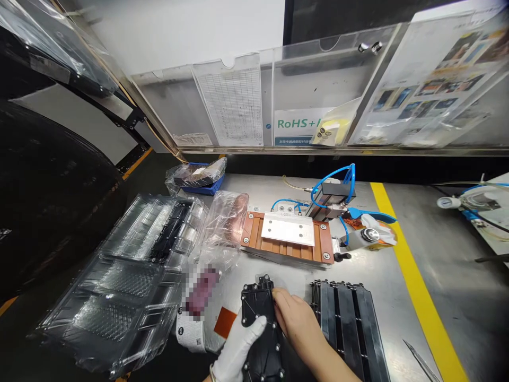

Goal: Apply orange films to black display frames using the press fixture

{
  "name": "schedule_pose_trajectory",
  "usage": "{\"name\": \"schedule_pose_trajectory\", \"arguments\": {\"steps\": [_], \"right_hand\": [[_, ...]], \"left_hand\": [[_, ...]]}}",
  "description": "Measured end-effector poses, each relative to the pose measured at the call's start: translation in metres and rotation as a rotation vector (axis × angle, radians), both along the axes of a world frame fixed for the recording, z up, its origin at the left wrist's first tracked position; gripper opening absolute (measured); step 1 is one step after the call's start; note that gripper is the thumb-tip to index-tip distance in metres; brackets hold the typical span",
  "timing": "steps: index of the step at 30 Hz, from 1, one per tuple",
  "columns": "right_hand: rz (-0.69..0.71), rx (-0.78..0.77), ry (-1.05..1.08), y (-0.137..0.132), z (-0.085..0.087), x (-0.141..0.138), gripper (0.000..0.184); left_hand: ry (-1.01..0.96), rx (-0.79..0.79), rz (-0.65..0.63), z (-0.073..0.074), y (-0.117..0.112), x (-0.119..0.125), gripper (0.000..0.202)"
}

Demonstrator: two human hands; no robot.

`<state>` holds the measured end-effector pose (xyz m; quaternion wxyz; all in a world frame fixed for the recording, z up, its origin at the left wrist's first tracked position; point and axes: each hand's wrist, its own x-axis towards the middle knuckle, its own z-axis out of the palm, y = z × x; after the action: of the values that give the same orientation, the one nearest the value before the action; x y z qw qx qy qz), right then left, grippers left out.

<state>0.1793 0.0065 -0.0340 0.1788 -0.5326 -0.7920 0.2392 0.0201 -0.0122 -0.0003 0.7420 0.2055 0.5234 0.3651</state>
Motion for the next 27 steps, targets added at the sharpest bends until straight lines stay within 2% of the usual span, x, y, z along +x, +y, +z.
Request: {"name": "schedule_pose_trajectory", "arguments": {"steps": [3,6,11,14,17,18,21,23,25,27], "right_hand": [[-0.074,-0.079,0.089,-0.001,0.004,-0.001,0.013],[-0.145,-0.176,0.179,-0.001,0.013,-0.003,0.019],[-0.116,-0.250,0.261,-0.007,0.024,-0.009,0.023],[-0.122,-0.248,0.281,-0.009,0.024,-0.010,0.024],[-0.197,-0.218,0.292,-0.005,0.022,-0.008,0.008],[-0.216,-0.203,0.301,-0.003,0.021,-0.006,0.004],[-0.258,-0.132,0.378,0.004,0.024,0.003,0.011],[-0.339,-0.070,0.434,0.011,0.028,0.013,0.017],[-0.403,-0.170,0.458,0.018,0.033,0.026,0.029],[-0.339,-0.477,0.489,0.024,0.039,0.040,0.045]], "left_hand": [[-0.019,-0.053,-0.001,0.001,-0.003,-0.003,0.054],[0.045,-0.085,0.035,-0.007,-0.007,-0.008,0.054],[0.167,-0.067,0.045,-0.019,-0.011,-0.012,0.067],[0.110,-0.073,0.049,-0.015,-0.012,-0.013,0.063],[-0.008,-0.120,0.025,-0.005,-0.009,-0.016,0.052],[-0.058,-0.157,0.016,-0.002,-0.008,-0.018,0.049],[-0.187,-0.324,-0.001,0.002,-0.001,-0.025,0.045],[-0.231,-0.450,-0.047,0.001,0.004,-0.031,0.045],[-0.257,-0.575,-0.114,-0.001,0.009,-0.037,0.046],[-0.276,-0.669,-0.217,-0.001,0.012,-0.043,0.049]]}}
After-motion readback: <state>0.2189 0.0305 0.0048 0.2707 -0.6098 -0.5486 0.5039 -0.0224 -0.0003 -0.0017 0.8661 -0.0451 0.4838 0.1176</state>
